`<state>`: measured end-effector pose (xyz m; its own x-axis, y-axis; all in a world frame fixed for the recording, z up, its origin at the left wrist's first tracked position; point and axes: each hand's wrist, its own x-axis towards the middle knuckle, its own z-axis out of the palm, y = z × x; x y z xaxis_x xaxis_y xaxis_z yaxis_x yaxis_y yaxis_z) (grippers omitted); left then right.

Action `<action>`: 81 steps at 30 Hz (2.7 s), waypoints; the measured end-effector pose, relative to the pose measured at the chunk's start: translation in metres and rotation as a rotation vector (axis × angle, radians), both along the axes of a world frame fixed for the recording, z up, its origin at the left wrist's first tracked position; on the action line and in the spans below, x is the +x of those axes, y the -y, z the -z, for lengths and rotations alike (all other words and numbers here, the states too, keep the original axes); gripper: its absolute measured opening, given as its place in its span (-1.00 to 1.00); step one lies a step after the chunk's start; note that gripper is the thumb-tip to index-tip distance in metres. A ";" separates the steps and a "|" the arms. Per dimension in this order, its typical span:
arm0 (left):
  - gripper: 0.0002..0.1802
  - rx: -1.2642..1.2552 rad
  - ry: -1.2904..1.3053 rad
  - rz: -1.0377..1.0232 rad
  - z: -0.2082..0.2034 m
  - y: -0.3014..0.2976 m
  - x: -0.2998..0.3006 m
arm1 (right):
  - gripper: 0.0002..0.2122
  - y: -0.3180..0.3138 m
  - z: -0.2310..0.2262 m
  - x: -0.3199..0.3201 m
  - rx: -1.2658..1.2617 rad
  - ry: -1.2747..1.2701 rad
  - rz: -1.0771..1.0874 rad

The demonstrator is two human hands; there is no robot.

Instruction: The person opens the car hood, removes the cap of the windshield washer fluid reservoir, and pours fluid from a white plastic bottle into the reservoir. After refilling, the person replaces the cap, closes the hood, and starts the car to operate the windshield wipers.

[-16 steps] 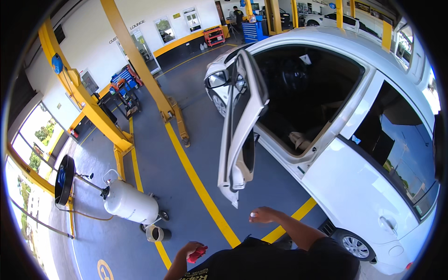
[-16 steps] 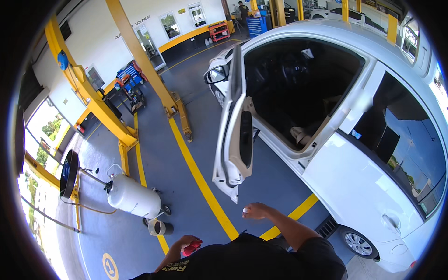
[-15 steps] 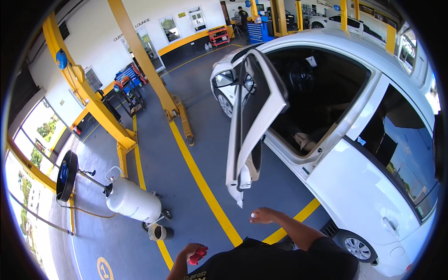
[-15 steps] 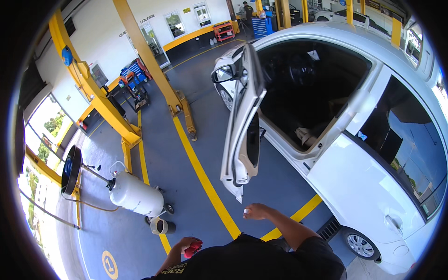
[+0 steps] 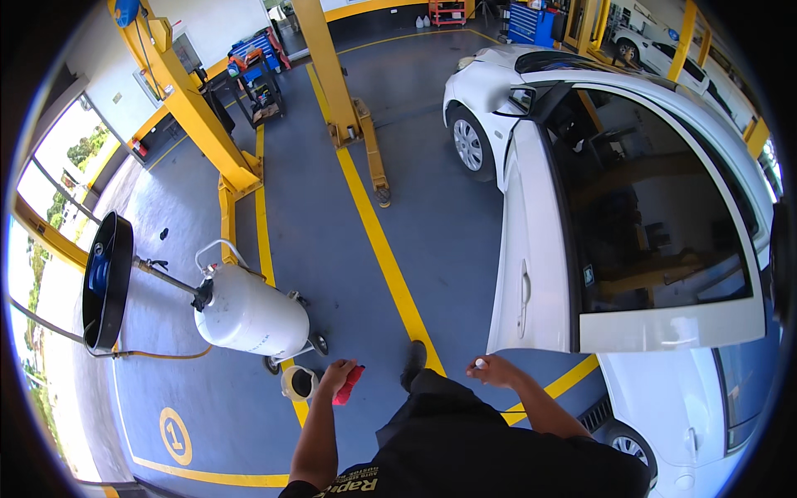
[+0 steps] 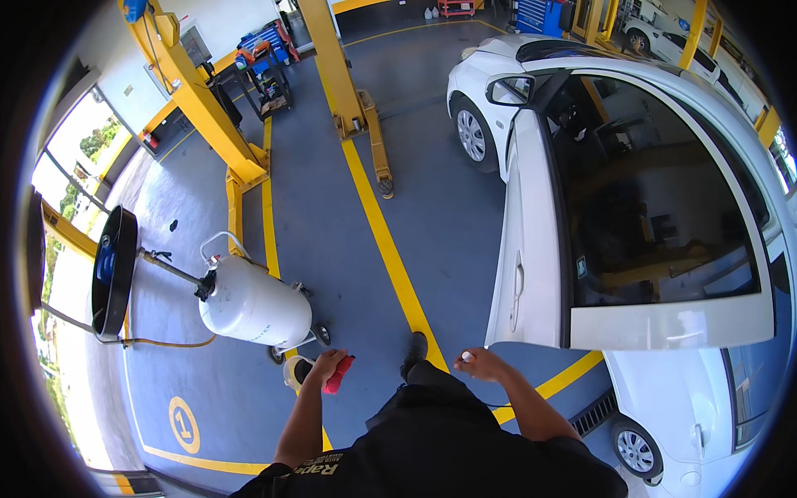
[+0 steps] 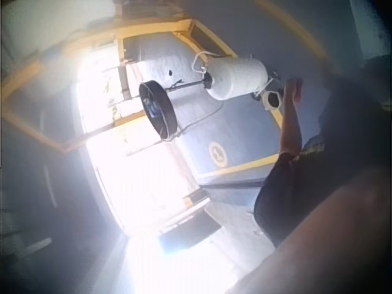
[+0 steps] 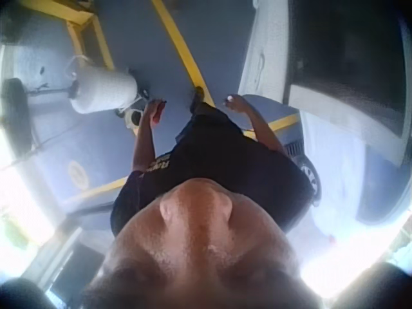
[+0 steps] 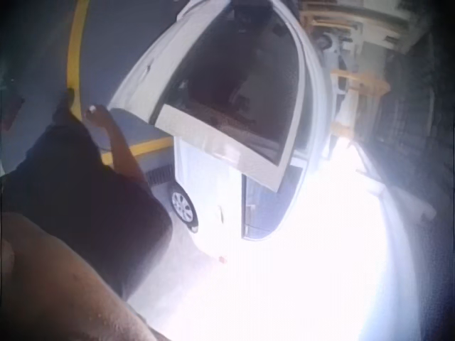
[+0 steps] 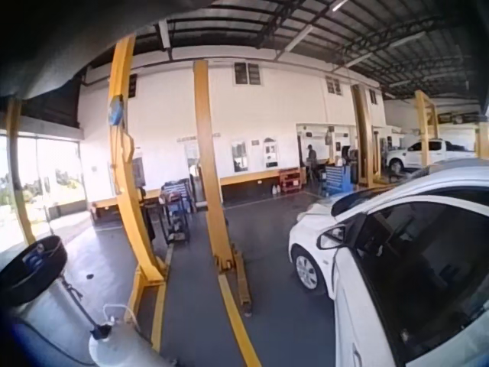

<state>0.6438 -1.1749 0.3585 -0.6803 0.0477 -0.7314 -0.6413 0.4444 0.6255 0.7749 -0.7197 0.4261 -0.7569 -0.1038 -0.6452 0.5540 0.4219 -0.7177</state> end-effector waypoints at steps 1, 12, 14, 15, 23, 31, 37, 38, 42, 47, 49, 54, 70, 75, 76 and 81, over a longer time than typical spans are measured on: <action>-0.55 -0.055 0.092 0.006 0.009 0.012 -0.017 | -0.76 0.002 0.006 -0.027 -0.042 0.016 0.058; -0.77 0.014 0.737 -0.107 0.020 0.105 -0.148 | -0.73 -0.036 -0.046 -0.378 -0.099 -0.079 0.261; -0.79 0.036 0.722 -0.149 0.035 0.095 -0.215 | -0.73 -0.051 -0.035 -0.448 -0.033 -0.110 0.250; -0.80 0.046 0.714 -0.156 0.042 0.090 -0.255 | -0.72 -0.054 -0.028 -0.482 -0.003 -0.098 0.261; -0.74 0.072 0.536 -0.005 0.018 -0.002 -0.683 | -0.70 -0.107 -0.060 -0.745 -0.040 -0.158 0.344; -0.78 0.040 0.084 0.006 0.006 -0.142 -1.091 | -0.69 -0.258 -0.044 -0.978 -0.066 -0.228 0.653; -0.44 -0.284 0.386 0.106 0.028 -0.257 -1.182 | -0.74 -0.385 -0.089 -1.158 -0.002 -0.045 0.783; -0.39 -0.308 0.367 0.083 0.024 -0.274 -1.194 | -0.75 -0.405 -0.100 -1.190 -0.037 -0.054 0.788; -0.54 -0.163 0.303 0.208 0.008 -0.322 -1.264 | -0.78 -0.490 -0.117 -1.333 -0.117 -0.107 0.777; -0.69 -0.202 0.482 0.089 0.002 -0.365 -1.423 | -0.79 -0.589 -0.081 -1.507 0.014 -0.226 0.764; -0.74 -0.195 0.509 0.035 -0.004 -0.383 -1.508 | -0.82 -0.621 -0.058 -1.566 0.003 -0.186 0.885; -0.77 -0.146 0.367 0.058 -0.039 -0.515 -1.806 | -0.71 -0.676 -0.026 -1.679 -0.056 -0.163 1.044; -0.51 0.222 0.181 1.440 -0.123 -1.384 -2.232 | -0.72 -0.902 0.035 -1.894 -0.281 -0.138 1.712; -0.66 0.170 0.149 1.742 -0.101 -1.572 -2.167 | -0.75 -0.945 -0.009 -1.925 -0.367 -0.154 1.887; -0.67 0.139 0.149 1.822 -0.092 -1.609 -2.152 | -0.76 -0.952 -0.012 -1.929 -0.380 -0.125 1.935; -0.63 0.132 0.221 2.073 -0.028 -1.764 -2.056 | -0.65 -0.995 0.022 -1.957 -0.668 -0.282 2.345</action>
<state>-1.4122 0.5887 0.3867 0.5090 0.4962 -0.7034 0.5762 0.4106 0.7066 -1.1824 0.2758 0.4040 0.0844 0.5925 -0.8011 -0.5064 -0.6669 -0.5466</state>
